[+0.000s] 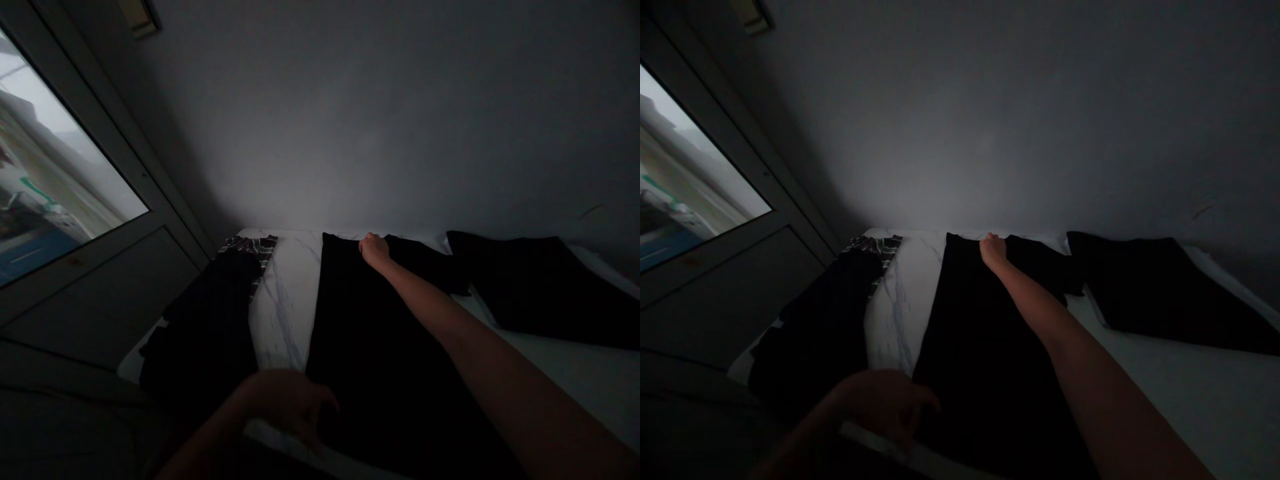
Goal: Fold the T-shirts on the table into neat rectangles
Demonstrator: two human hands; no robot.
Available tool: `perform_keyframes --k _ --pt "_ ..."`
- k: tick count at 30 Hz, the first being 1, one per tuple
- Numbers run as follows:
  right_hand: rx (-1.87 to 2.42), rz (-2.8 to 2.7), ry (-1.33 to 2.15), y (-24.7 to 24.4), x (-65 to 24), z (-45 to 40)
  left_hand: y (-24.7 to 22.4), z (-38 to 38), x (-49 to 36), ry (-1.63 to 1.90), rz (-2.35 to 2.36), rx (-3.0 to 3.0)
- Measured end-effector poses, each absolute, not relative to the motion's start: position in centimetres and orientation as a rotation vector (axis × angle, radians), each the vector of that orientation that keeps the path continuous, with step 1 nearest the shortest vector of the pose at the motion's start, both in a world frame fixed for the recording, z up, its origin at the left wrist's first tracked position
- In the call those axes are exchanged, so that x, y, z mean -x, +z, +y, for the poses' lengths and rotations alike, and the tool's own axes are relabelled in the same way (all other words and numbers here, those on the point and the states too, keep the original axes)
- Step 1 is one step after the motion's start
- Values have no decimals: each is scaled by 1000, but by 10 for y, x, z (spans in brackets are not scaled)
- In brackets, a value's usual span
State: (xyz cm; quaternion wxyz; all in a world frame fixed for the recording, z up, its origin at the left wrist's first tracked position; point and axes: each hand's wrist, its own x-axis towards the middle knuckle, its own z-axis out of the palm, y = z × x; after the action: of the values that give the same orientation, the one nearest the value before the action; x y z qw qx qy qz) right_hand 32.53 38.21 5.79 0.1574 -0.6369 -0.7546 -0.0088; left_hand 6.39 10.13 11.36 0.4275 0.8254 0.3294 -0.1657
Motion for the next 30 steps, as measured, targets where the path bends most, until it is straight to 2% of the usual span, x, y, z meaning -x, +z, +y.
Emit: perform_keyframes --k 3,5,8,12,17,20,26,30 --pt "1769 -2203 -129 61 -309 370 133 170 -68 -337 858 -2209" --pt "1704 -2271 -173 55 -296 360 135 227 -87 -191 1198 -2380" --pt "1751 -2304 -140 39 -280 345 120 307 -129 50 1775 -2446" --pt "1976 -2145 30 17 -273 336 81 369 -173 201 1987 -2433" --pt "1919 -2020 102 8 -276 336 23 397 -176 344 2105 -2425" --pt "1850 -1973 127 10 -276 337 4 408 -168 364 2063 -2514" --pt "1744 -1901 208 23 -287 323 10 412 -167 252 2060 -2601" --pt "1673 -1882 177 29 -332 263 19 408 -169 183 2129 -2609"
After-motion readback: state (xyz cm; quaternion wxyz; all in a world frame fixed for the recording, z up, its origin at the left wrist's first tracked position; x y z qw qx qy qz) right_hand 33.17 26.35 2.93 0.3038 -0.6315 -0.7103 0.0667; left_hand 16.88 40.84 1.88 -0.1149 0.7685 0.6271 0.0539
